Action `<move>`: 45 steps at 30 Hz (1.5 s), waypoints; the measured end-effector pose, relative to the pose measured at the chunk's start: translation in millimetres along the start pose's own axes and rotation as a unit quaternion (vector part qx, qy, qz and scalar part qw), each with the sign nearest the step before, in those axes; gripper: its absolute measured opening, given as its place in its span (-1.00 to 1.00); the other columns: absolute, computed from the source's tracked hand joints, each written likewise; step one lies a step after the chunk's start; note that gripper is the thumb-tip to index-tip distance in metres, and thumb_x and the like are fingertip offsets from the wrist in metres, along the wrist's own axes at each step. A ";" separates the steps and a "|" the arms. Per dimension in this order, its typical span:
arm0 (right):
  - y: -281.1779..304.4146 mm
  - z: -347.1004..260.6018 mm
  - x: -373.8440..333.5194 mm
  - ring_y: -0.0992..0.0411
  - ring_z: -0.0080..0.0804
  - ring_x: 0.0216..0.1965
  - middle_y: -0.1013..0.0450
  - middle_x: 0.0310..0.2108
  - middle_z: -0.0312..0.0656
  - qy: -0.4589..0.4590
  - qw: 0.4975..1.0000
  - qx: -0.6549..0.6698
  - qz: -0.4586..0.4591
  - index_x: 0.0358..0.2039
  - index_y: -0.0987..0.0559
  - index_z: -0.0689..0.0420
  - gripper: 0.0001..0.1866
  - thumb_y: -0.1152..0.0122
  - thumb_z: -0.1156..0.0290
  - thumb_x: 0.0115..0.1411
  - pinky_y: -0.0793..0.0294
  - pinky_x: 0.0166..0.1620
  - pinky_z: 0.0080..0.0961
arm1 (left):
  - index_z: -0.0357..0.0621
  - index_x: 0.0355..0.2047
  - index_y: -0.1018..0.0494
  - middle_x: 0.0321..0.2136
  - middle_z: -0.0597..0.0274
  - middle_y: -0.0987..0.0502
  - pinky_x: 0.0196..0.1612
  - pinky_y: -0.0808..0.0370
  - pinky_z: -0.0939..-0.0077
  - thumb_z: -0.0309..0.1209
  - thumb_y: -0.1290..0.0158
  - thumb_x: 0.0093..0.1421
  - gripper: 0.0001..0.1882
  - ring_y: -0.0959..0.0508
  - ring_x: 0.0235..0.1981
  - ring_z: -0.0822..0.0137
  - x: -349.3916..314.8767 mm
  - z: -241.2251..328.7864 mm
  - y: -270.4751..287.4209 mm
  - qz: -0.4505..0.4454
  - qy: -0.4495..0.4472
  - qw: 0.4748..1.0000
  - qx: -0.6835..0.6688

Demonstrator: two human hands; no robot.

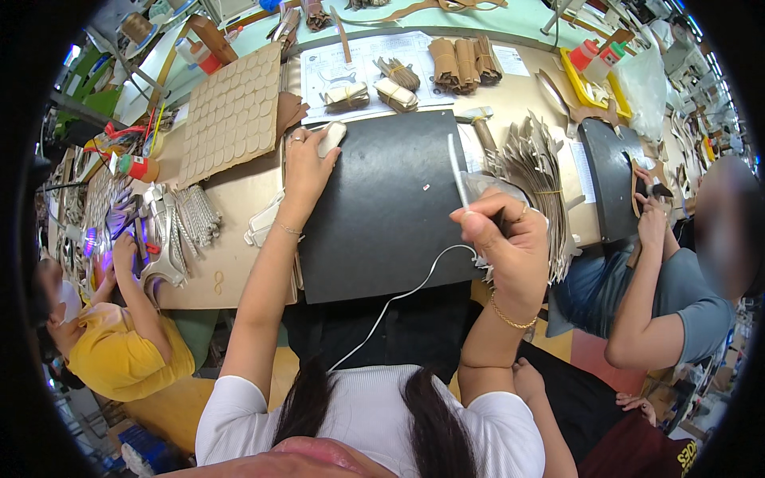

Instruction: The person sits at a workbench and repeatedly sews white fabric pieces using a needle and thread. They pull the thread through the fabric, tie off the ends, and place the finished pieces into a pile on the table. The process is repeated for multiple identical components.

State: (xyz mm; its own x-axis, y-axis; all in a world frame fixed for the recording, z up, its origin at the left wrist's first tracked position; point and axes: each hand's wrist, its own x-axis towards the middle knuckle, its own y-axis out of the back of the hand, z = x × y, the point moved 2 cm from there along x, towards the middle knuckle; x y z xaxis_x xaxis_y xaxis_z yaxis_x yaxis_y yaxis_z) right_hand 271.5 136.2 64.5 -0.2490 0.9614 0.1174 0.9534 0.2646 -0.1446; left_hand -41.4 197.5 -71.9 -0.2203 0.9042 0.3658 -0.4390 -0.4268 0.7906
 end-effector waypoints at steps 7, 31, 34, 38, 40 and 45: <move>-3.8 7.1 -5.2 -0.48 -0.62 -0.43 -0.53 -0.37 -0.24 -0.005 0.998 0.009 -0.056 -0.22 -0.69 0.30 -0.83 -0.39 0.43 0.30 -0.29 -0.41 -0.72 | -0.25 -0.08 -0.66 -0.25 0.01 -0.54 -0.04 -0.44 0.15 -0.45 -0.20 0.25 -0.75 -0.51 -0.14 0.00 -33.8 19.8 23.9 -0.085 -0.077 0.993 -0.001; -51.1 109.4 -11.0 -0.55 -0.28 -0.49 -0.53 -0.35 -0.29 0.181 0.901 -0.390 -0.048 -0.17 -0.73 0.08 -0.68 -0.45 0.61 0.01 -0.58 -0.39 -0.45 | -0.25 0.07 -0.55 0.09 0.03 -0.51 0.18 -0.40 0.06 -0.51 -0.24 0.05 -0.49 -0.47 0.18 0.02 -167.9 52.7 50.7 -0.133 -0.191 0.973 0.007; -57.4 125.0 -15.4 -0.54 -0.35 -0.52 -0.51 -0.36 -0.33 0.217 0.856 -0.454 -0.114 -0.13 -0.73 0.03 -0.60 -0.39 0.62 -0.03 -0.55 -0.43 -0.45 | -0.27 0.05 -0.55 0.05 0.03 -0.53 0.20 -0.40 0.06 -0.50 -0.25 0.09 -0.54 -0.48 0.19 0.02 -174.0 51.3 55.1 -0.108 -0.202 0.973 -0.004; -58.9 131.4 -10.1 -0.49 -0.44 -0.57 -0.45 -0.41 -0.36 0.285 0.805 -0.493 -0.168 -0.09 -0.72 0.03 -0.63 -0.31 0.55 0.04 -0.51 -0.48 -0.48 | -0.27 0.02 -0.57 0.04 0.08 -0.55 0.20 -0.40 0.06 -0.49 -0.27 0.11 -0.57 -0.49 0.19 0.04 -173.5 47.6 55.8 -0.101 -0.207 0.973 -0.016; -59.8 132.8 -8.8 -0.48 -0.47 -0.58 -0.42 -0.42 -0.36 0.308 0.786 -0.505 -0.177 -0.09 -0.72 0.04 -0.64 -0.31 0.53 0.05 -0.48 -0.50 -0.48 | -0.25 0.01 -0.58 0.04 0.11 -0.55 0.18 -0.40 0.08 -0.48 -0.28 0.10 -0.58 -0.50 0.18 0.06 -173.7 46.8 55.0 -0.104 -0.197 0.975 -0.021; -62.0 135.7 -10.0 -0.45 -0.51 -0.61 -0.38 -0.45 -0.36 0.317 0.772 -0.523 -0.176 -0.11 -0.72 0.09 -0.66 -0.32 0.50 0.05 -0.43 -0.53 -0.48 | -0.19 0.03 -0.59 0.06 0.15 -0.54 0.12 -0.37 0.12 -0.46 -0.29 0.10 -0.57 -0.50 0.12 0.13 -176.7 46.8 57.1 -0.107 -0.195 0.975 0.009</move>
State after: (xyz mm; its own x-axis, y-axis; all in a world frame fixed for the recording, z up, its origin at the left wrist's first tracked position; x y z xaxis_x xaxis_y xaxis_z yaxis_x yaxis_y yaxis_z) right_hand 191.8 120.5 -61.0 -0.7071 0.5259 0.4726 0.5438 -0.0228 0.8389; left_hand 13.2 14.1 -68.4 0.2235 0.9105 0.3478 -0.4217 -0.2314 0.8767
